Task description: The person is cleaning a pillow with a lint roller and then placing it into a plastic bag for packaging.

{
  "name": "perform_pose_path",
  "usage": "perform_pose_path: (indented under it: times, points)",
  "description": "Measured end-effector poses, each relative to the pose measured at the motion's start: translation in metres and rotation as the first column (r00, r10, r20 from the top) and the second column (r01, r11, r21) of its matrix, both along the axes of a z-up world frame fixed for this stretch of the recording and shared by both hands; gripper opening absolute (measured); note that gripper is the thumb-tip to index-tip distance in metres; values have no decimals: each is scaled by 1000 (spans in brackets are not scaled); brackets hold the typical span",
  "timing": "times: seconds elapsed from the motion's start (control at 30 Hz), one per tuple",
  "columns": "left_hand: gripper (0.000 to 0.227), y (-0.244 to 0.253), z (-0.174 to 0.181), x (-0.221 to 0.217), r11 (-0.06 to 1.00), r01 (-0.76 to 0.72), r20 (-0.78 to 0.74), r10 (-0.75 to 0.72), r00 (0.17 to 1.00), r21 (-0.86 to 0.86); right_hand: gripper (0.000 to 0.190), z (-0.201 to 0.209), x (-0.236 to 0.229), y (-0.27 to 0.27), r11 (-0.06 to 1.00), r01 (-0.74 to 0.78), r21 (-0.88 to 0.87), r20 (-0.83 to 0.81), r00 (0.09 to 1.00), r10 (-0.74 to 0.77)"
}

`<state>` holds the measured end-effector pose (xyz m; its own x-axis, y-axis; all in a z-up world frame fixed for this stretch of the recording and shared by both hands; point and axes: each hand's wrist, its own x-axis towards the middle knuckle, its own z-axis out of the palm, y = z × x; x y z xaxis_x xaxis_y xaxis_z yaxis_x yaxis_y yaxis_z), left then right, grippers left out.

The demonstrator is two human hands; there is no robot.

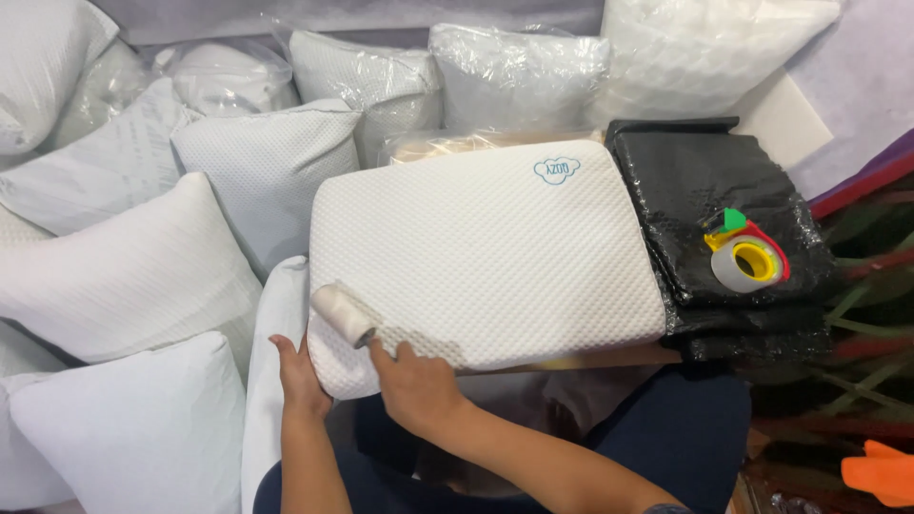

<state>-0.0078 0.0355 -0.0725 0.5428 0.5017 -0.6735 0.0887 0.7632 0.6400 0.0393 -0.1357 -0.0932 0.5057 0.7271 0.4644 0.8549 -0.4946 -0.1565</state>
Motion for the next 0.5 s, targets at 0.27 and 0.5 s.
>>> perform_pose_path:
  times: [0.27, 0.5]
  points:
    - [81, -10, 28, 3, 998, 28, -134, -19, 991, 64, 51, -29, 131, 8, 953, 265, -144, 34, 964, -263]
    - [73, -4, 25, 5, 1000, 8, -175, -4, 985, 26, 43, 89, 288, -106, 565, 658, -498, -428, 380, -820]
